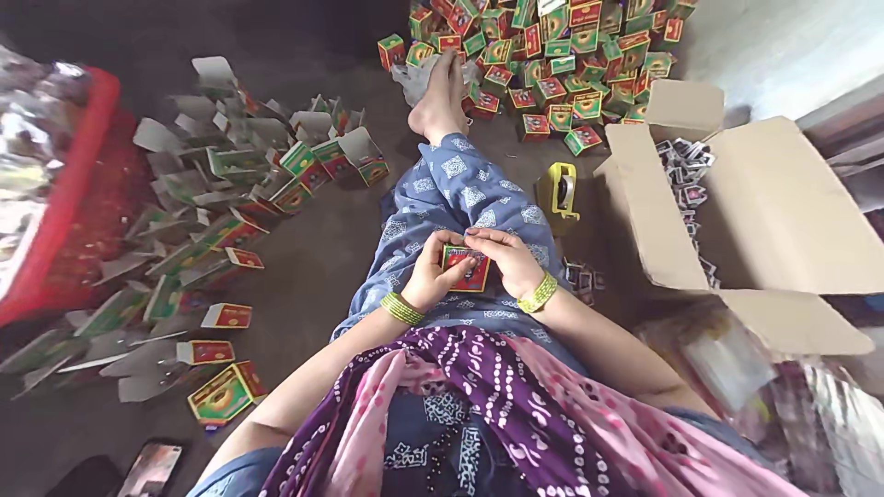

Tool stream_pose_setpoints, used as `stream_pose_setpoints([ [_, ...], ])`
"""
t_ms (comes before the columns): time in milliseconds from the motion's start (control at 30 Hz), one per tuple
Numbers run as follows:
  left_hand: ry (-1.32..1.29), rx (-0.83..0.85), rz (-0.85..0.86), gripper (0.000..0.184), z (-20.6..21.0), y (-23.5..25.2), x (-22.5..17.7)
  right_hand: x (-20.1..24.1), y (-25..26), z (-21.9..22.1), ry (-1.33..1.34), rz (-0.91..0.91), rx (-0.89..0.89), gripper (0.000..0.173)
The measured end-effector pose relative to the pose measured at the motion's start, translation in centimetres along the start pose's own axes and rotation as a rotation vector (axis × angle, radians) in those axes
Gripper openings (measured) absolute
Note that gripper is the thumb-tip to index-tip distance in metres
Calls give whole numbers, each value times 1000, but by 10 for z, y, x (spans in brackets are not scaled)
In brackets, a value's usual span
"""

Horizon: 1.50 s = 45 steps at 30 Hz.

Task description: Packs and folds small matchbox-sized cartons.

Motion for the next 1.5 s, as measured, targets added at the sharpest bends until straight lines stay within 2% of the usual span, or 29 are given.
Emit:
stream_pose_setpoints([
  [67,29,17,21,48,2,0,-1,-1,1,-3,-34,0,-58,13],
  [100,47,20,26,50,2,0,-3,-1,2,-4,-63,1,-91,20],
  [167,104,38,30,57,1,-3,-11,-1,4,-5,-147,-3,-106,51],
  [200,133,54,38,60,1,-5,-15,-1,6,-5,-192,-30,-88,56],
  [300,129,56,69,56,-8,-7,-21,3,4,6,-381,-186,119,41],
  [333,107,24,56,51,-14,-7,-19,0,2,8,-472,-216,191,43],
  [400,104,-139,-45,51,-38,-9,-15,-7,1,12,-665,-252,235,50],
  [467,147,-423,-200,51,-80,-17,-12,-11,1,14,-766,-251,235,60],
  [533,398,-675,-380,56,-131,-38,-22,-9,0,14,-742,-228,223,62],
  [633,821,-911,-621,64,-203,-85,-34,-9,0,12,-642,-186,206,58],
  [700,1016,-947,-784,60,-241,-118,-33,-8,2,12,-557,-159,221,52],
  [767,1144,-867,-936,51,-263,-146,-32,-5,3,12,-465,-69,272,46],
  [833,1236,-782,-1029,41,-277,-168,-35,1,6,12,-417,111,369,44],
  [900,1312,-738,-1032,31,-286,-185,-38,13,16,8,-453,332,454,47],
  [967,1346,-720,-1007,30,-293,-196,-37,37,37,-2,-560,464,460,47],
  [1033,1361,-703,-986,31,-294,-197,-36,84,68,-20,-644,391,322,45],
  [1067,1370,-700,-957,32,-291,-193,-39,114,85,-31,-588,255,184,45],
  [1133,1399,-715,-827,32,-280,-180,-49,178,113,-54,-257,-132,-70,41],
  [1167,1407,-724,-734,32,-271,-173,-53,207,117,-61,-80,-290,-147,40],
  [1233,1362,-720,-500,32,-248,-155,-63,245,115,-67,115,-488,-209,41],
  [1333,1181,-693,-166,28,-207,-122,-82,240,101,-47,30,-493,-129,35],
  [1433,1004,-580,175,21,-166,-90,-96,184,80,-25,-252,-323,40,33],
  [1500,801,-484,336,20,-142,-70,-102,144,64,-23,-362,-232,81,31],
])
Point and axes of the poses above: each hand's wrist, its own y-axis towards the middle knuckle, its own z-axis out of the palm, x = y × z, the point moved 5 cm from there along y, towards the middle knuckle, and after that the axes turned 13 degrees about x, right-handed, at the moved point
